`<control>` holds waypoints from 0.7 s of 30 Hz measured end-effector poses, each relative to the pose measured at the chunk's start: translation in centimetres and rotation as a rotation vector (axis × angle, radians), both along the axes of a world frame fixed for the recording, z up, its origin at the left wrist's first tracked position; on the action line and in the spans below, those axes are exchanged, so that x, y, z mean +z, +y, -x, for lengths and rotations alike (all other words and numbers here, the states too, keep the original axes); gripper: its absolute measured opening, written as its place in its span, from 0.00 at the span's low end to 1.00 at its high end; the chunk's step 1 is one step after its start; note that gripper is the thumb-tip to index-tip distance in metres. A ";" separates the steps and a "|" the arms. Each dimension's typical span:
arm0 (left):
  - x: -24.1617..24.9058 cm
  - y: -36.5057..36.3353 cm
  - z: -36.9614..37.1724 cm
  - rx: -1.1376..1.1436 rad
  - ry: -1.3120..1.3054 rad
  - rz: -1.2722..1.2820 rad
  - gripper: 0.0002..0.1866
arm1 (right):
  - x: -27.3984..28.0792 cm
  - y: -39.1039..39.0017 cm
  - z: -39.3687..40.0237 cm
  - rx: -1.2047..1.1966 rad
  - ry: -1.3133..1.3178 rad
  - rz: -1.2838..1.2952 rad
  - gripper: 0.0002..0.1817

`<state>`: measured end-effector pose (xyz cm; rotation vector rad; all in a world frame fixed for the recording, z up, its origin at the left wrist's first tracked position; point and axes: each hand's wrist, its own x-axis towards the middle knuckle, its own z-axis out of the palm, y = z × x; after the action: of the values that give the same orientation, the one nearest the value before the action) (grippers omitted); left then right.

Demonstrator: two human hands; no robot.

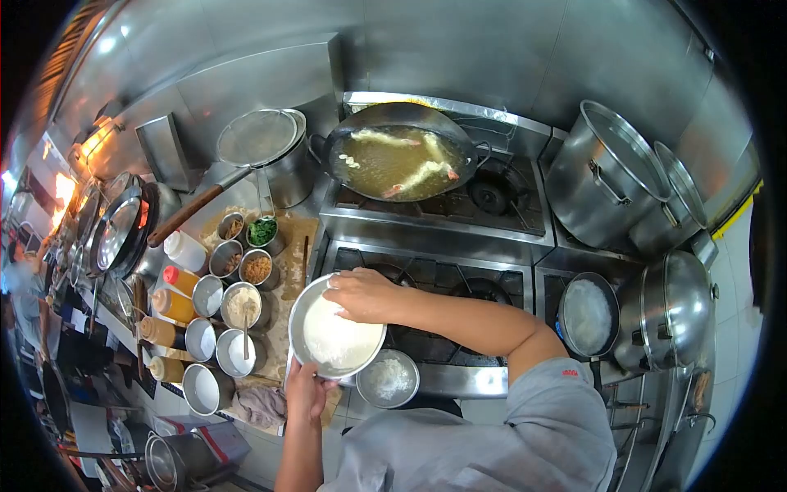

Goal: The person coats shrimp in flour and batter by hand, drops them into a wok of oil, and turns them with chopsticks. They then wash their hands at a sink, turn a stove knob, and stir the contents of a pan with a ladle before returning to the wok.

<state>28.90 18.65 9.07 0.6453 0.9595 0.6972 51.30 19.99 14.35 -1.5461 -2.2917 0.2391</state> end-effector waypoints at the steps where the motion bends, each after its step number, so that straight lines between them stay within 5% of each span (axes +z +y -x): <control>1: -0.2 0.2 -0.4 -0.016 -0.010 0.004 0.24 | -0.1 0.1 0.1 0.005 -0.008 0.018 0.15; 9: -2.9 3.0 -2.4 -0.037 -0.146 0.010 0.27 | -0.5 1.6 -1.3 -0.066 -0.069 0.161 0.20; 10: -3.0 3.9 -2.0 -0.059 -0.065 0.002 0.24 | 3.5 0.9 -1.4 -0.065 -0.054 0.164 0.19; 12: -1.6 5.3 -1.9 -0.063 -0.034 0.009 0.21 | 3.7 1.9 -3.0 -0.046 0.019 -0.138 0.17; 15: 2.3 6.8 -2.8 -0.085 -0.046 -0.118 0.20 | 7.2 1.8 -4.7 -0.096 0.139 -0.239 0.17; 21: 3.6 11.4 -2.6 -0.056 -0.012 -0.069 0.16 | 10.9 0.9 -6.0 -0.122 0.216 -0.197 0.14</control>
<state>31.54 30.03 12.68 0.7258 0.9064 0.6865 57.26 20.92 25.28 -1.4759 -1.9849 0.1358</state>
